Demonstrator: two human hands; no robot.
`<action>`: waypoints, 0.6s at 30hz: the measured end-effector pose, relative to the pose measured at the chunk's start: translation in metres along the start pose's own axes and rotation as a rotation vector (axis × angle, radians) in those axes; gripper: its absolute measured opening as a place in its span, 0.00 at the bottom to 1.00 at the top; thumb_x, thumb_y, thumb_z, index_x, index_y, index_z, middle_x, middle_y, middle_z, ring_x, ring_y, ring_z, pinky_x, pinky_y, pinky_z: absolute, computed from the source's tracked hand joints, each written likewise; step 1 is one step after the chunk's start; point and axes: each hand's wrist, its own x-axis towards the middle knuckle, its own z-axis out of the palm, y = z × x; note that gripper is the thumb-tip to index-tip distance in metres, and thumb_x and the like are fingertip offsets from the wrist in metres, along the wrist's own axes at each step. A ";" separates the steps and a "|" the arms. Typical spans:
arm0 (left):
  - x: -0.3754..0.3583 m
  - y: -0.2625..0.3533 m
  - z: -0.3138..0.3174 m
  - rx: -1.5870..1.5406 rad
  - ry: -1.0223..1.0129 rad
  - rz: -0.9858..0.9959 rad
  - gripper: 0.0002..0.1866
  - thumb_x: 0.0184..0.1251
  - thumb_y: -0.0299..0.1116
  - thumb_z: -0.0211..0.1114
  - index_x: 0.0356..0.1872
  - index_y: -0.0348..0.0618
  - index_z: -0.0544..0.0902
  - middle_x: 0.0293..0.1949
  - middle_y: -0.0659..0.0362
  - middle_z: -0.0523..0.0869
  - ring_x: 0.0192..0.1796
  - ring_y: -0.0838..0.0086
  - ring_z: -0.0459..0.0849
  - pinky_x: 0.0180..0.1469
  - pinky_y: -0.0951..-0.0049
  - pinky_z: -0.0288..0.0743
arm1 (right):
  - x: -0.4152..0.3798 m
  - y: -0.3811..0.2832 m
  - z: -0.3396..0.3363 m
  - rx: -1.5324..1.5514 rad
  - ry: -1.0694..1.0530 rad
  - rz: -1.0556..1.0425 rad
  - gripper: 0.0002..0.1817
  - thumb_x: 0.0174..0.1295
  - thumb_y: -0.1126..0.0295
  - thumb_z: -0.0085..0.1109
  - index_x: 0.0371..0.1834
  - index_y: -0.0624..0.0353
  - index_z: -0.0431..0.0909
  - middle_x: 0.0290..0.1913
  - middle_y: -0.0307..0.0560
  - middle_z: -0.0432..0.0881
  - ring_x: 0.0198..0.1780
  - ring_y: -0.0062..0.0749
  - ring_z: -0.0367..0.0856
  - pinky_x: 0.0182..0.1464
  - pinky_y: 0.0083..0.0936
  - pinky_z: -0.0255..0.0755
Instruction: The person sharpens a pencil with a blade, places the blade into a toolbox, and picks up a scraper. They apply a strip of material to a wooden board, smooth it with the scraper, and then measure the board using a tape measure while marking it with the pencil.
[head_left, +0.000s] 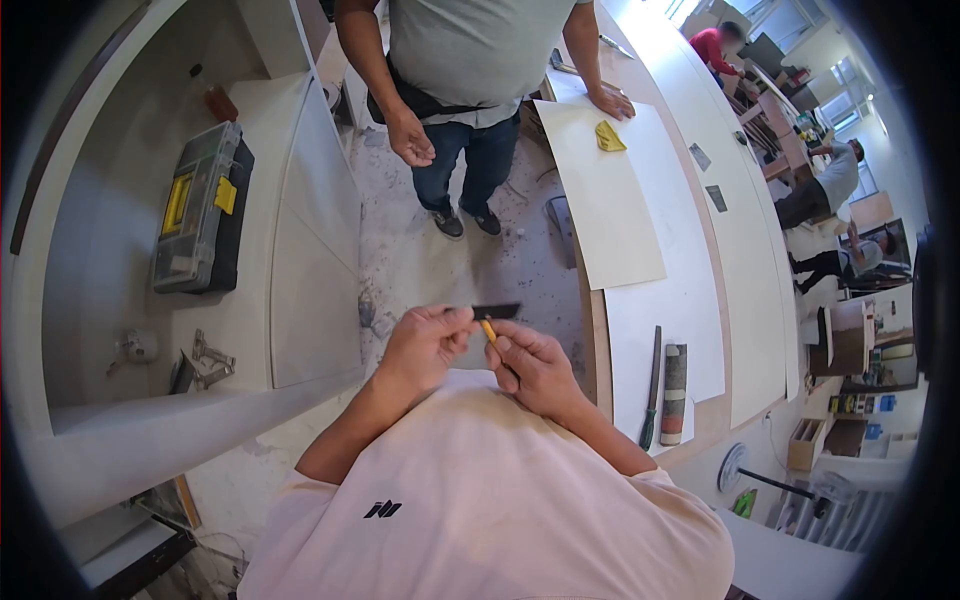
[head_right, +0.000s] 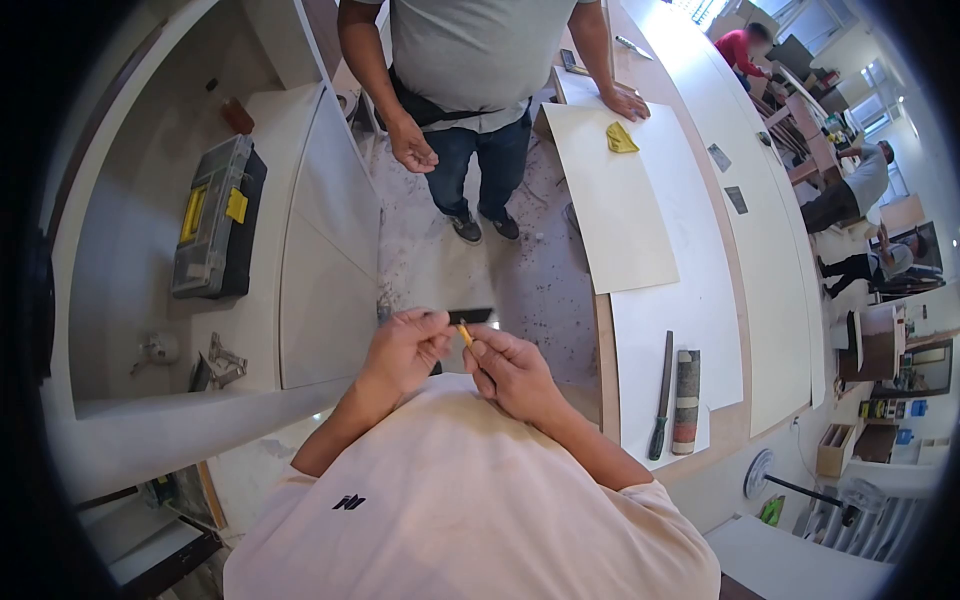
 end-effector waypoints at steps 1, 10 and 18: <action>0.004 0.004 -0.009 -0.059 0.006 0.006 0.10 0.68 0.31 0.62 0.32 0.33 0.81 0.26 0.59 0.82 0.27 0.80 0.76 0.32 0.81 0.69 | -0.002 -0.002 0.002 -0.002 -0.009 -0.004 0.17 0.74 0.71 0.44 0.62 0.59 0.72 0.32 0.36 0.75 0.22 0.15 0.64 0.22 0.14 0.59; -0.006 -0.001 -0.003 -0.025 -0.085 0.003 0.09 0.68 0.29 0.62 0.36 0.32 0.82 0.26 0.58 0.82 0.26 0.80 0.75 0.32 0.81 0.68 | 0.005 0.000 -0.001 0.019 -0.056 0.000 0.16 0.74 0.71 0.44 0.62 0.57 0.73 0.32 0.35 0.74 0.21 0.14 0.65 0.21 0.15 0.59; -0.008 -0.002 0.000 -0.006 -0.142 -0.042 0.13 0.67 0.29 0.63 0.46 0.27 0.81 0.31 0.59 0.83 0.29 0.83 0.74 0.32 0.84 0.67 | 0.000 -0.005 0.009 -0.035 -0.017 -0.036 0.17 0.74 0.70 0.45 0.63 0.54 0.73 0.32 0.34 0.74 0.21 0.14 0.65 0.21 0.14 0.58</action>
